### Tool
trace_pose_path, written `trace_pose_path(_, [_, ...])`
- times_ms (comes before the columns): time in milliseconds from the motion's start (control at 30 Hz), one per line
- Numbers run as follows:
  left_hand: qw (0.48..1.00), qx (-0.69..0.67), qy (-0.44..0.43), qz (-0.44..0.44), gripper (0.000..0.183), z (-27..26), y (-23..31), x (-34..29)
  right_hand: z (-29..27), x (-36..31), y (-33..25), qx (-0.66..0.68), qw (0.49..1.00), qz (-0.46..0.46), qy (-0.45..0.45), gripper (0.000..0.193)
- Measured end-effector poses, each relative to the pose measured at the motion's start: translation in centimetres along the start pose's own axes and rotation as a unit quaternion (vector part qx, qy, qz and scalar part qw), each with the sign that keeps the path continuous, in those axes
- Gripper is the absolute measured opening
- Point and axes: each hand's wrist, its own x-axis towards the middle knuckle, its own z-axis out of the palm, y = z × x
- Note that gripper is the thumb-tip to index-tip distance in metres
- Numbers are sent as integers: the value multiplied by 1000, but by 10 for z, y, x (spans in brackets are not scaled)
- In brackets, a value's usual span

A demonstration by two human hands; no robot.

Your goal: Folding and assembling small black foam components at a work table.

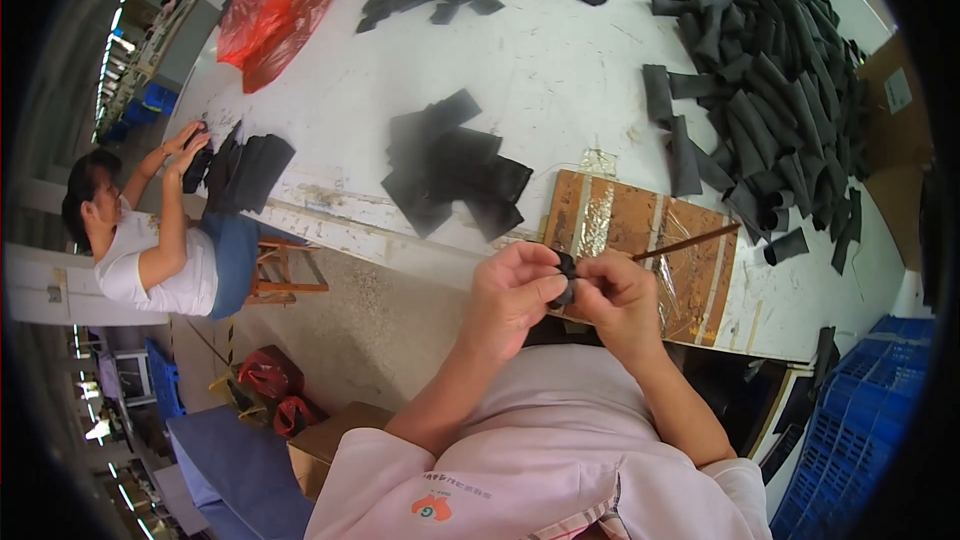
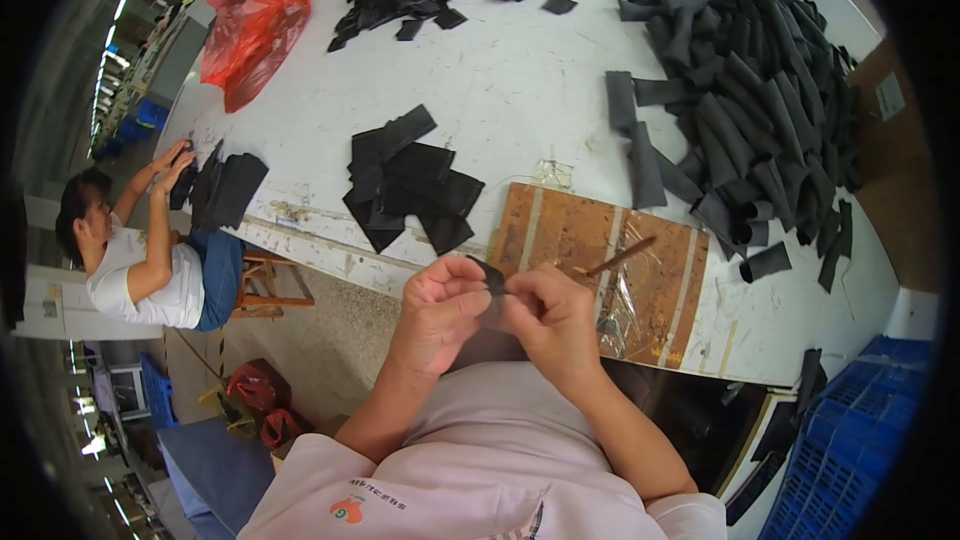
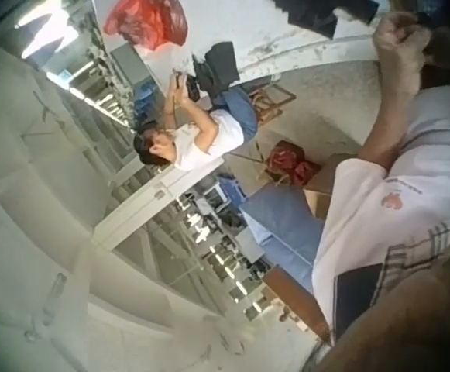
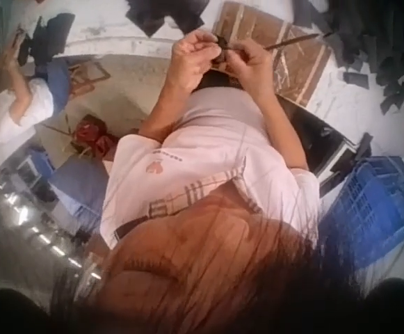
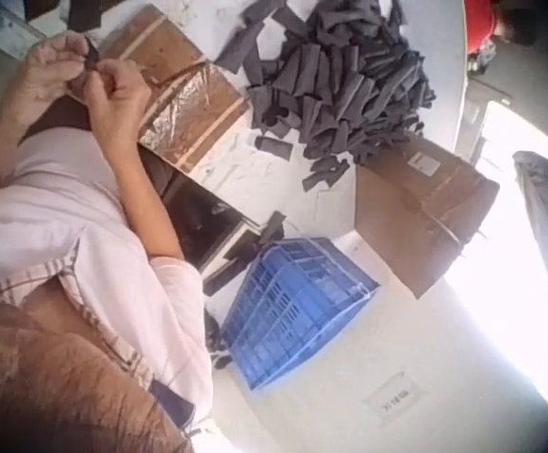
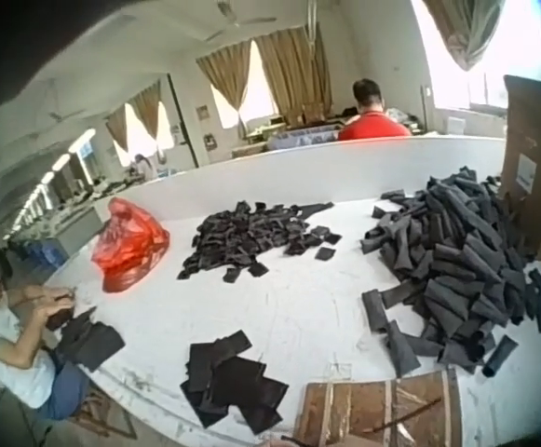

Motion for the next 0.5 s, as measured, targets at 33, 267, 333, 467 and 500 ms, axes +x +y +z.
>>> trace_pose_path(33, [994,-91,-58,-36,24,-1,1,0,-3,-1,3,65,998,-4,-12,7])
trace_pose_path(267, [985,155,-21,73,24,11,-3,0,-9,-1,-7,439,844,300,-72,7])
trace_pose_path(333, [967,218,12,129,17,11,-9,3,-5,-1,-7,536,777,320,-83,10])
trace_pose_path(467, [940,275,97,176,13,23,-5,-3,1,2,-10,434,861,254,-73,13])
trace_pose_path(500, [944,249,91,196,12,18,-13,1,0,1,-7,434,861,254,-76,13])
